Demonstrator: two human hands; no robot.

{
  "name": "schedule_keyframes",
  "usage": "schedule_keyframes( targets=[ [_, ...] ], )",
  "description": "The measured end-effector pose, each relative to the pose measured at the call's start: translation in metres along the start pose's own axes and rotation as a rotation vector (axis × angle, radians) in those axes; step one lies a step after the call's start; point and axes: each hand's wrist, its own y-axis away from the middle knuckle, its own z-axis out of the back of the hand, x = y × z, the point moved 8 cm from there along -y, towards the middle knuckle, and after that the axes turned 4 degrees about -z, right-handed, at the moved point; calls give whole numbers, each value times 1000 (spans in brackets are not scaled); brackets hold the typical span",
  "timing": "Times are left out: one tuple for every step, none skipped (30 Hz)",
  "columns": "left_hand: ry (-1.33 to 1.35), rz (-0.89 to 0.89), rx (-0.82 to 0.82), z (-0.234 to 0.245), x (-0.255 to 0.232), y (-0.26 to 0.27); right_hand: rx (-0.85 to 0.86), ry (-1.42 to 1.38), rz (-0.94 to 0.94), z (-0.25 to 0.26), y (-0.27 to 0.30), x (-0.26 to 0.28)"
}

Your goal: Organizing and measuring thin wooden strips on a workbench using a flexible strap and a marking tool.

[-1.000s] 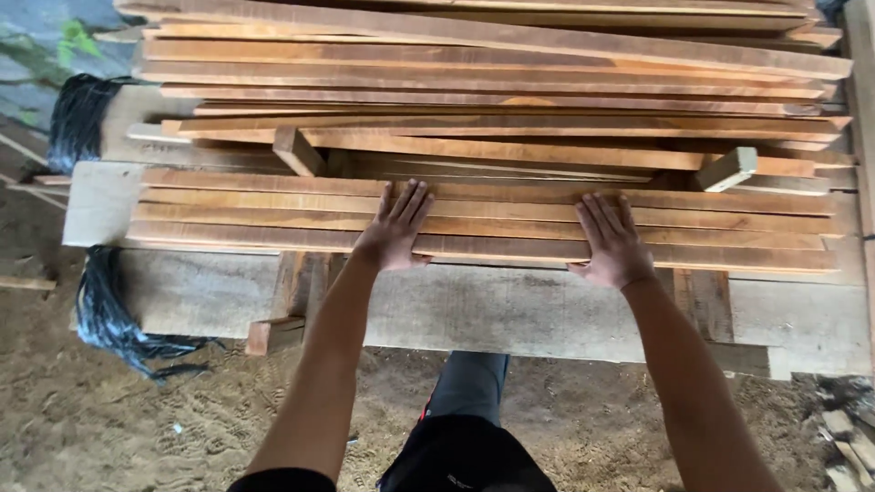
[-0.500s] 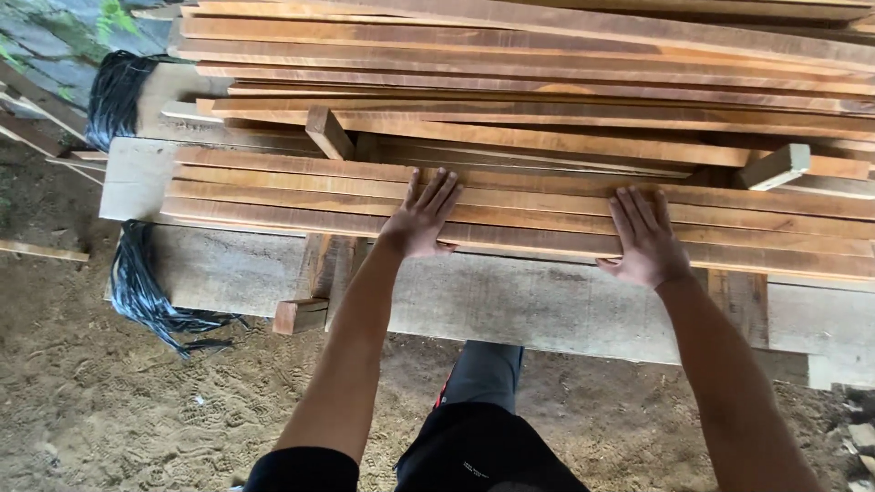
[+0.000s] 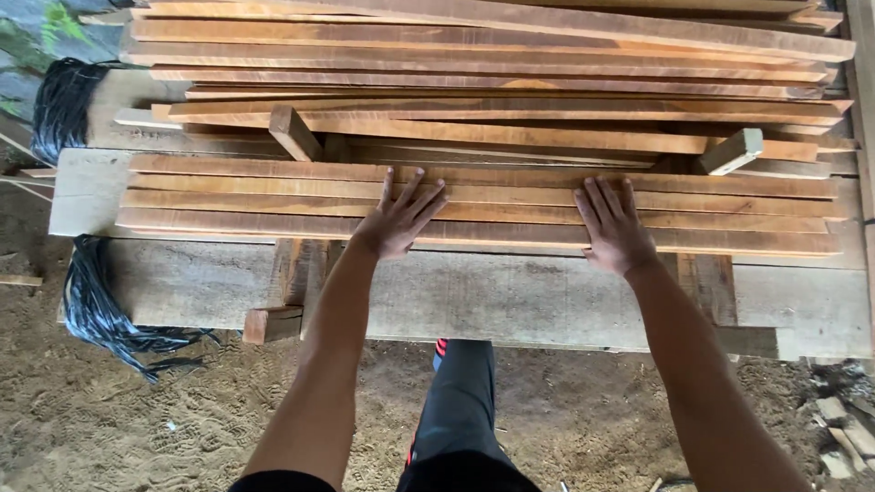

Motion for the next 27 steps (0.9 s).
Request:
schedule_keyframes(
  targets=[
    [-3,1,0,0,-1,1,-3,0,0,-1,1,0],
    [17,19,7,-1,0,0,-4,12,-7,-3,1,0],
    [38,36,13,-1,0,0,-4,24,-14,-4,3,-2],
    [36,32,13,1,0,0,-6,25,-20,-3,0,-1],
    [11,35,-16,6,1,1,-5,-13,-18,-1,-2,0],
    [-10,36,-48,10,-2,0,-2,-49,-19,2,0,0],
    [-10,28,-51,9,-7,3,0,-45,-26,4,4,5],
    [-16,39,-37,8,-5,2,17,-3,-35,5,2,5],
    [-22,50,-22,7,-2,0,34,39,-44,6,-1,4],
    [-33,49,-33,6,-2,0,24,50,-47,7,0,3],
    [-16,58,-30,4,-1,-1,39,32,-56,5,1,1],
    [5,68,-20,0,-2,3,59,6,-62,3,3,4],
    [-1,68,-23,6,-3,2,53,10,-62,3,3,4],
    [1,76,-17,11,-4,2,49,5,-64,4,3,4],
    [3,85,-10,16,-4,2,45,1,-66,4,2,4],
    [-4,83,-19,15,-3,2,37,9,-68,9,0,5],
    [-3,90,0,13,-1,2,25,-1,-67,14,-2,6],
    [6,96,23,8,-5,4,21,-15,-65,19,1,9],
    [6,94,18,12,-8,5,21,-9,-67,16,5,10],
    [-3,101,32,15,-8,5,46,-57,-76,10,6,9],
    [-12,107,46,18,-7,5,70,-104,-86,5,7,7],
    [-16,110,42,16,-6,4,66,-100,-83,6,7,6],
    [-12,115,55,14,-5,4,83,-59,-89,6,7,5],
    [-9,118,71,10,-4,5,102,-21,-95,4,8,6],
    [-12,120,70,11,-6,7,98,-20,-94,5,8,5],
    [-2,113,67,13,-9,9,106,4,-89,5,9,7],
    [7,106,64,14,-12,11,114,28,-83,5,10,8]
  ],
)
